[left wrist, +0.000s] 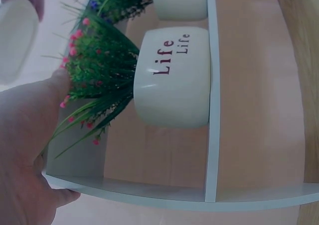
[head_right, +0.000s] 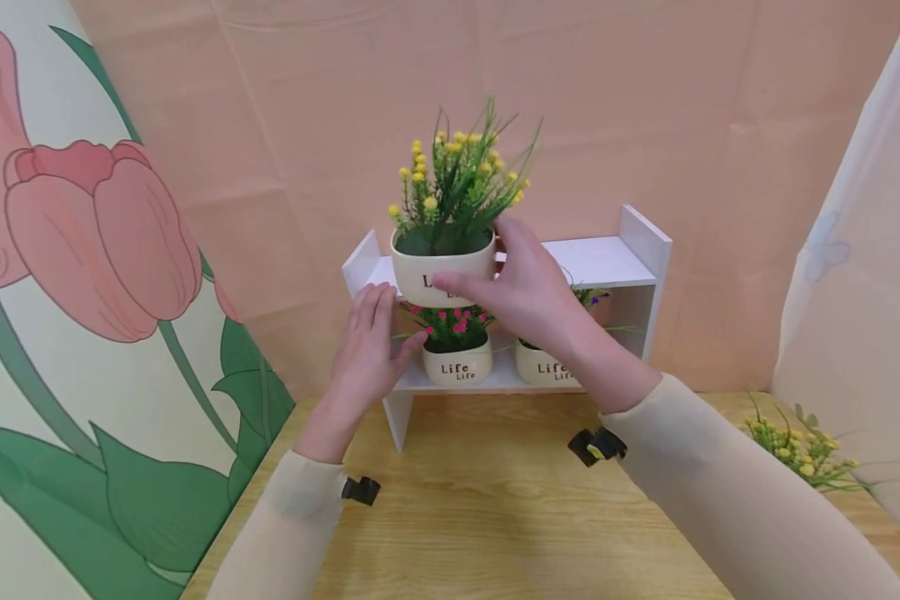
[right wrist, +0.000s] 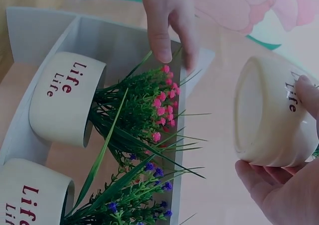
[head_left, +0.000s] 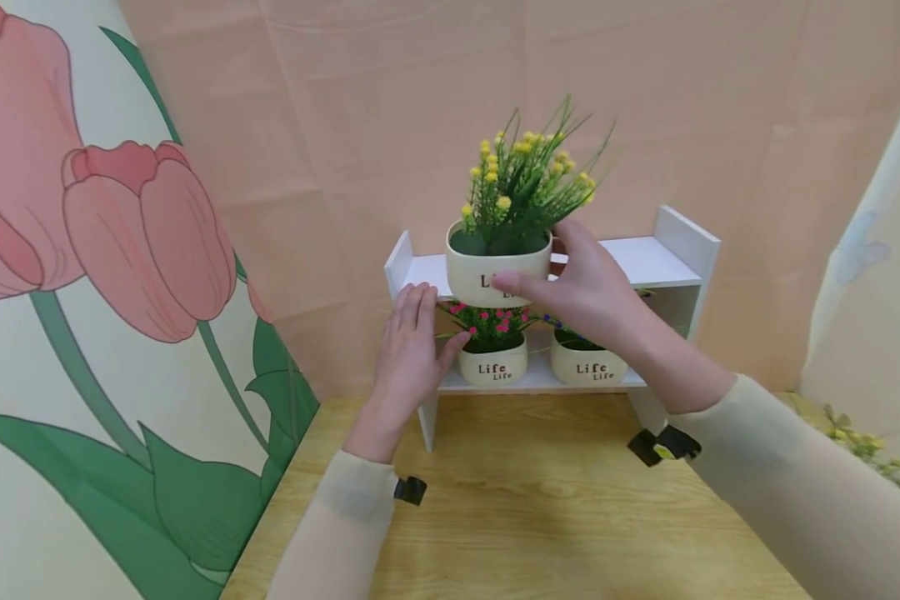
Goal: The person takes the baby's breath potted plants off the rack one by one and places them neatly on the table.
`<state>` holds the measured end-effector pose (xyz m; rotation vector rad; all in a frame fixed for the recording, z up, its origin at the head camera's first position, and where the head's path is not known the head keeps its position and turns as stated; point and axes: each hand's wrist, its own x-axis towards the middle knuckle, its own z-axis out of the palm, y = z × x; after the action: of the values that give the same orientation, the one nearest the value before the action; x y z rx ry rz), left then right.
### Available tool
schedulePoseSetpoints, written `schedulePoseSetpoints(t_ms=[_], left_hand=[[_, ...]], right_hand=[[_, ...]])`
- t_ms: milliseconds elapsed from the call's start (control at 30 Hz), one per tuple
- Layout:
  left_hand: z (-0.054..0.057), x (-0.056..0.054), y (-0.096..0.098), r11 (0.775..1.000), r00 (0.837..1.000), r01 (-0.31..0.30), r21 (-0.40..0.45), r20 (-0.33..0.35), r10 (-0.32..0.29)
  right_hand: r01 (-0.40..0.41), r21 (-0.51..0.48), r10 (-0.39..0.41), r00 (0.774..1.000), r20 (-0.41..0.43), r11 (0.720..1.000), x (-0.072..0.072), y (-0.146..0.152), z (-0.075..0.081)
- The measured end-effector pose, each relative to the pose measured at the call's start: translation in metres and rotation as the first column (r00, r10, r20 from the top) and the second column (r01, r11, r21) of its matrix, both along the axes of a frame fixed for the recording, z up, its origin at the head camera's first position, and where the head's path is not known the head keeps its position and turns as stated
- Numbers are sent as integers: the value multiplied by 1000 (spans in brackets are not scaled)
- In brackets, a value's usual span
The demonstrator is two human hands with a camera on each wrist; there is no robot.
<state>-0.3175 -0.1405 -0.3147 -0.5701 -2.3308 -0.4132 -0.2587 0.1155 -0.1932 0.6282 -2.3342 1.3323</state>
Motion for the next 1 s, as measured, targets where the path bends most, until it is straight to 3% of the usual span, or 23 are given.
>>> schedulePoseSetpoints(t_ms=[433,833,1000], left_hand=[[2,2,0,999,990,-51,-17,134,52],[2,-1,0,999,996,-46,-17,82,48],[3,-2,1,999,996,-37,-3,84,37]], right_hand=[[-3,-29,3,1000,3,1000,26,12,-14],[67,64,-69,997,36,996,45,31,-35],[61,73,-65,996,62,995,51,38,-47]])
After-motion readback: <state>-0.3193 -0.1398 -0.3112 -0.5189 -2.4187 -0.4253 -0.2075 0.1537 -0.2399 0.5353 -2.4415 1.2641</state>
